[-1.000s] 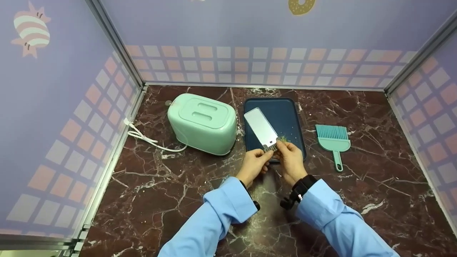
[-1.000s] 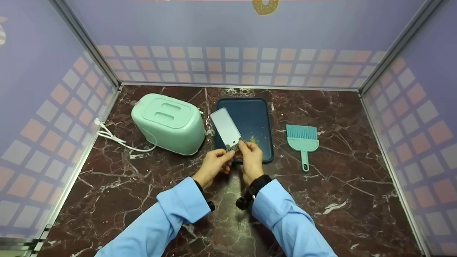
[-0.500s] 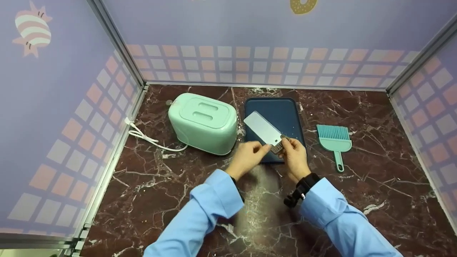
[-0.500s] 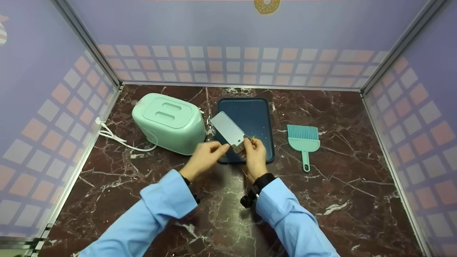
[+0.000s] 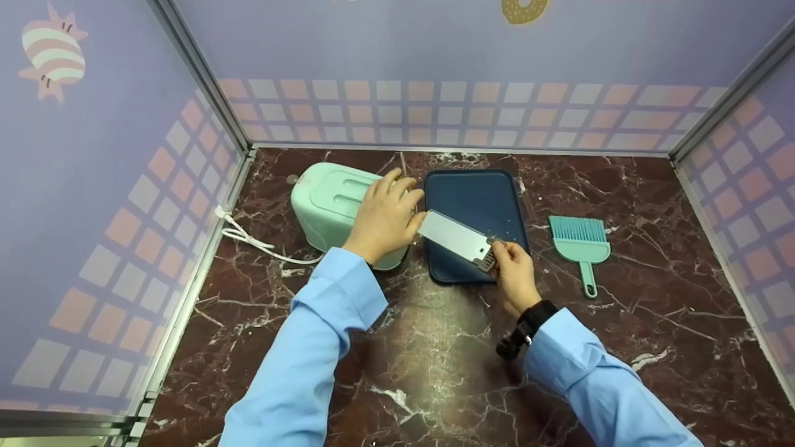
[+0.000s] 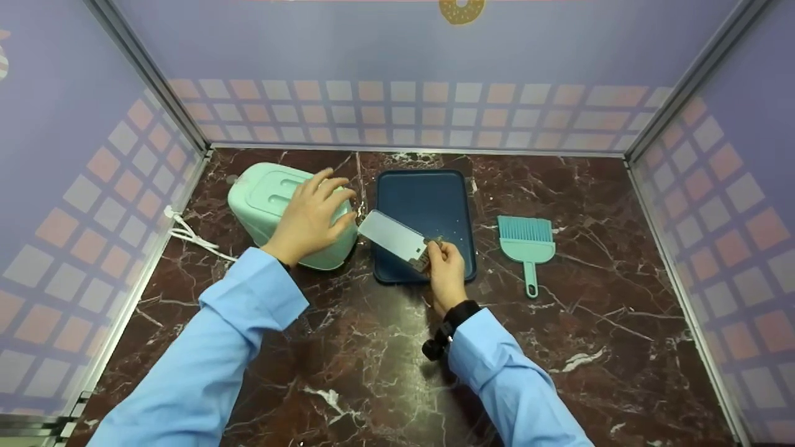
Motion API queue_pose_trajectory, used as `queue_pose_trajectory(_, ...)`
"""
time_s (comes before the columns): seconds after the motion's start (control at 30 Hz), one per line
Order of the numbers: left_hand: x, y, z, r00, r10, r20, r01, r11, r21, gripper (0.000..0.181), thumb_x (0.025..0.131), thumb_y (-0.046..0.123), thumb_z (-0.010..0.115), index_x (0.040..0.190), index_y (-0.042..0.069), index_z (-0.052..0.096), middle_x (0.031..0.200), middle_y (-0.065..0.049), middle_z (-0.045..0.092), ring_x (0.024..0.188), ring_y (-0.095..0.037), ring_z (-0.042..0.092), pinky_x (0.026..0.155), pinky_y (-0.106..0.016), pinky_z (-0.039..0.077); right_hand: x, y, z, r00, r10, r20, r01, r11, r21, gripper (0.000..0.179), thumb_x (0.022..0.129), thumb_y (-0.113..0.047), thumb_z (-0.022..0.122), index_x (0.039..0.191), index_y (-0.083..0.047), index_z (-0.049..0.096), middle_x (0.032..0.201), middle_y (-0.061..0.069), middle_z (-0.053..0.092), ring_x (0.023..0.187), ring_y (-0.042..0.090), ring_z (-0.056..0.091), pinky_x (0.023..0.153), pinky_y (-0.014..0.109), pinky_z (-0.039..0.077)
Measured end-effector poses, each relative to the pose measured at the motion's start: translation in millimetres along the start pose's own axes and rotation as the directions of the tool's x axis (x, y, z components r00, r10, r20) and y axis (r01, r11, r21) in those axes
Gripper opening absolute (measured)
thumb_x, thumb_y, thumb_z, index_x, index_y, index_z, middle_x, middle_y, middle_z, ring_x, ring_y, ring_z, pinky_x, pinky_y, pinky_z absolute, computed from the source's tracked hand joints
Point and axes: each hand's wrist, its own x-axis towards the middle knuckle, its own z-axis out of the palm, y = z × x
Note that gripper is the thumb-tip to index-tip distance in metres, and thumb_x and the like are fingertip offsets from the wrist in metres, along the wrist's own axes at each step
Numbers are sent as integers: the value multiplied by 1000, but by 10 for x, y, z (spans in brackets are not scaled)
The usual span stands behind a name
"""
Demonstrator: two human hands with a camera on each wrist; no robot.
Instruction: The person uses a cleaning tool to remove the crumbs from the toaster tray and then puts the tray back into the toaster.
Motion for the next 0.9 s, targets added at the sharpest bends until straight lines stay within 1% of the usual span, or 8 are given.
queue_pose_trajectory(0.03,5,-47,18,998,-27,51,26,999,29,44,106,43,53,138,15,61,150,-11,51,150,-36,31,122,-54,24,4,-4,-6,1000,2,4,-2,1000,-7,19,108,-15,53,98,1,50,79,1,52,63,8,47,55,20,40)
queue_pose_trajectory(0.1,4,-128,65,984,-100,147,89,992,85,53,105,51,49,150,23,51,162,-9,38,154,-41,18,123,-60,15,11,-8,-14,1000,1,4,-1,1000,-23,18,108,-14,52,98,1,50,78,1,51,63,8,46,55,20,40)
queue_pose_trajectory(0.17,-4,-186,115,965,-166,204,141,981,130,59,103,59,45,156,32,41,167,-5,28,154,-46,12,122,-65,8,16,-4,-21,1000,-6,-7,6,999,-51,18,108,-13,51,99,2,50,78,1,51,63,8,47,56,20,40)
queue_pose_trajectory(0.2,-10,-208,140,958,-189,216,160,976,145,61,103,61,44,158,36,37,168,-3,25,154,-48,11,121,-68,6,18,0,-24,1000,-9,-16,8,998,-66,17,108,-13,51,100,2,51,78,0,51,63,7,47,56,19,40)
queue_pose_trajectory(0.3,-33,-251,196,951,-223,216,188,967,170,63,101,64,45,159,42,32,169,-1,22,151,-54,11,118,-73,3,24,31,-28,1000,-5,-22,3,996,-90,17,109,-13,51,101,2,52,78,0,52,63,7,48,56,20,40)
queue_pose_trajectory(0.5,-86,-293,207,942,-262,211,219,953,207,59,102,62,44,158,44,33,169,3,23,152,-53,13,117,-75,6,8,109,-6,999,42,27,-38,989,-142,20,109,-16,49,103,3,52,78,1,53,62,9,48,55,22,41)
queue_pose_trajectory(0.63,-85,-313,200,945,-258,203,219,956,195,58,103,61,42,158,43,34,168,3,24,151,-53,15,115,-76,7,-4,135,3,999,48,23,-43,981,-189,22,109,-17,49,107,4,54,78,2,53,60,9,49,53,21,41)
queue_pose_trajectory(0.9,-96,-335,185,939,-283,194,244,948,202,57,102,60,47,156,45,36,168,3,26,151,-53,15,113,-79,8,3,179,76,996,72,48,-57,963,-263,25,109,-16,50,109,8,56,77,2,55,59,8,51,53,21,43)
